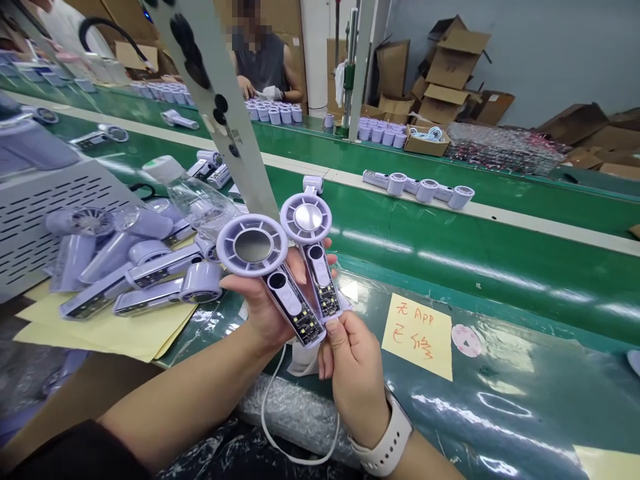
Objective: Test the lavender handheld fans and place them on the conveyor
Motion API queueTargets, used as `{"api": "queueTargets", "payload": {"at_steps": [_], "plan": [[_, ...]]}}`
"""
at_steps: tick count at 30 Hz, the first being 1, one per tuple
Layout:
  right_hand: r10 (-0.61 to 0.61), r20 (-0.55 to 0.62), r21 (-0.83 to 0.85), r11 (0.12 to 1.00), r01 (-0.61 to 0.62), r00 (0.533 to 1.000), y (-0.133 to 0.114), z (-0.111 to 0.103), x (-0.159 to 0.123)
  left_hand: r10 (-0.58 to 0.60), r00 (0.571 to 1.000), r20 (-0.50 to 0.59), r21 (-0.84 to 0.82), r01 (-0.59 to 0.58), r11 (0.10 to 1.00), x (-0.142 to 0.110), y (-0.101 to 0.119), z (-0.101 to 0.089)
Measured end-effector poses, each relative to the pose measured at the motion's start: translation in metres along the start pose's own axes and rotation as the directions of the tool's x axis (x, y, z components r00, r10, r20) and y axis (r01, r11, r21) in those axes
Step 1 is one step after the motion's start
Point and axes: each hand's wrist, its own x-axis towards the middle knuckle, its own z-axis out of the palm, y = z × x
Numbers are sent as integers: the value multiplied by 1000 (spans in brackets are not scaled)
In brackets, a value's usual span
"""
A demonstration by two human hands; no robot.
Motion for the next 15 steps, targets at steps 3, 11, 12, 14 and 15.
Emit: {"api": "queueTargets", "payload": {"at_steps": [3,11,12,14,15], "plan": [[-25,-7,-53,998,24,1000,3,-1,-1,-4,1000,-12,2,4,1000,-1,-2,1],[-326,163,-436,823,364,931,-10,-35,19,-15,984,-180,84,31,996,13,10,-3],[-359,125,-512,775,370,925,-13,-40,22,4,980,-198,121,20,992,14,11,-2],[-440,20,-653,674,345,898,-17,-43,24,9,985,-171,192,24,981,12,7,0],[-488,-21,-683,644,344,872,-19,-41,23,-6,991,-133,214,34,976,9,4,0]]}}
